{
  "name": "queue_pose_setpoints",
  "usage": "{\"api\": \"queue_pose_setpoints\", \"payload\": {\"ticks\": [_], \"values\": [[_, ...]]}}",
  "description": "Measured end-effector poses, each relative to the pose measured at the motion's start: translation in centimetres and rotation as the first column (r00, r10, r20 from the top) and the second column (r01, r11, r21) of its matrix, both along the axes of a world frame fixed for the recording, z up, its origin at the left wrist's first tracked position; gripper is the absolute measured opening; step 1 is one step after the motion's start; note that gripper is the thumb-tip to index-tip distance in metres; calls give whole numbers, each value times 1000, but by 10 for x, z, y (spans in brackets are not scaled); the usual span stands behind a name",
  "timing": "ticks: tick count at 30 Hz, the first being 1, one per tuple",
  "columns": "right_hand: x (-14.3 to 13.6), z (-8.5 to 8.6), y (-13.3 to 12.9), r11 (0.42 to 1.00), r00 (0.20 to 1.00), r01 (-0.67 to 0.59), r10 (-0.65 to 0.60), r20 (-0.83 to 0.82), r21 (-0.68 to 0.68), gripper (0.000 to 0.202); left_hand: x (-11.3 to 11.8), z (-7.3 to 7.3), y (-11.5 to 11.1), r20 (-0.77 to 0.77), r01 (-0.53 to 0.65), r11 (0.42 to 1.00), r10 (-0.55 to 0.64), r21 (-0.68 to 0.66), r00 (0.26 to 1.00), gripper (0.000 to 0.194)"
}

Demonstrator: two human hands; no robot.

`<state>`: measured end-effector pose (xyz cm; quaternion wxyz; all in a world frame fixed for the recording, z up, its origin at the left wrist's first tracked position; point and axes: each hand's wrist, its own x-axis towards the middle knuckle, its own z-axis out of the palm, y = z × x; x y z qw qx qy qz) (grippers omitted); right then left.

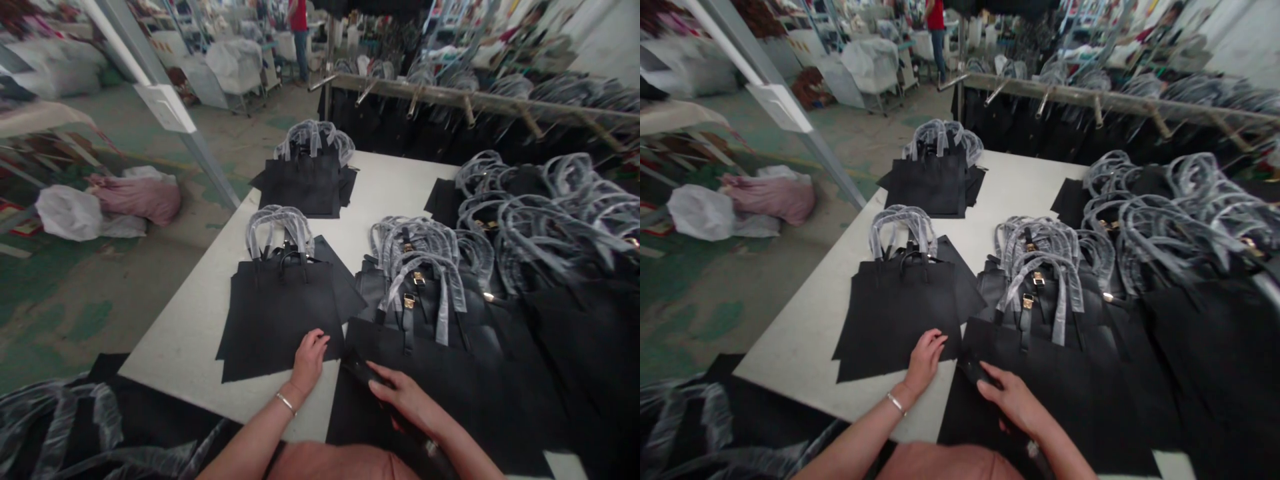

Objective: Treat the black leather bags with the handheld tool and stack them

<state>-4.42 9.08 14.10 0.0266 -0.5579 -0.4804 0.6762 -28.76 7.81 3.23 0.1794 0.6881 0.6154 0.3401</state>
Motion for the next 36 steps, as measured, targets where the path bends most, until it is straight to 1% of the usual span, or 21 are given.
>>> {"api": "queue_pose_setpoints", "payload": {"ticks": [5, 7, 9, 11, 13, 15, 17, 20, 23, 25, 27, 29, 31, 33, 36], "values": [[-25, 0, 4, 995, 999, -47, 48, -13, 88, 56, 0, 3, -1, 82, 3, 997, 3, -72, 997, 27], [-29, 3, 1, 990, 999, -44, 45, -8, 138, 52, -2, 5, 0, 108, 14, 993, -1, -113, 994, 27], [-26, 8, -3, 985, 999, -33, 34, -3, 169, 52, -3, 8, 0, 103, 19, 990, -5, -137, 995, 26], [-16, 15, -9, 984, 1000, -19, 17, 11, 177, 52, 0, 13, 2, 42, 14, 988, -8, -151, 999, 24], [-4, 23, -15, 983, 999, 0, -6, 33, 185, 53, 5, 20, 5, -65, -13, 983, 1, -181, 998, 26], [6, 30, -19, 981, 998, 15, -27, 59, 196, 54, 10, 28, 11, -170, -56, 971, 16, -234, 985, 29], [11, 34, -21, 979, 997, 15, -30, 74, 202, 55, 14, 36, 19, -235, -93, 949, 21, -300, 972, 32], [9, 34, -20, 981, 996, 0, -16, 82, 192, 56, 17, 48, 31, -268, -104, 910, -8, -401, 963, 36], [3, 28, -15, 985, 997, -12, -2, 78, 175, 55, 20, 55, 46, -249, -95, 868, -34, -487, 968, 33], [0, 24, -12, 984, 997, -22, 9, 73, 175, 55, 24, 58, 57, -203, -57, 850, -59, -523, 977, 33], [0, 21, -10, 985, 997, -27, 14, 73, 171, 55, 28, 59, 69, -144, 18, 840, -114, -542, 983, 31], [0, 20, -9, 987, 997, -22, 9, 80, 159, 55, 30, 59, 81, -91, 101, 830, -180, -549, 979, 24], [1, 20, -8, 990, 996, -17, 4, 91, 143, 56, 32, 59, 90, -39, 184, 812, -245, -554, 969, 18], [1, 20, -8, 989, 995, -19, 5, 100, 144, 56, 34, 58, 97, -5, 252, 789, -307, -560, 952, 17], [4, 22, -9, 987, 994, -31, 14, 110, 158, 56, 39, 53, 104, 5, 314, 757, -380, -573, 925, 17]]}}
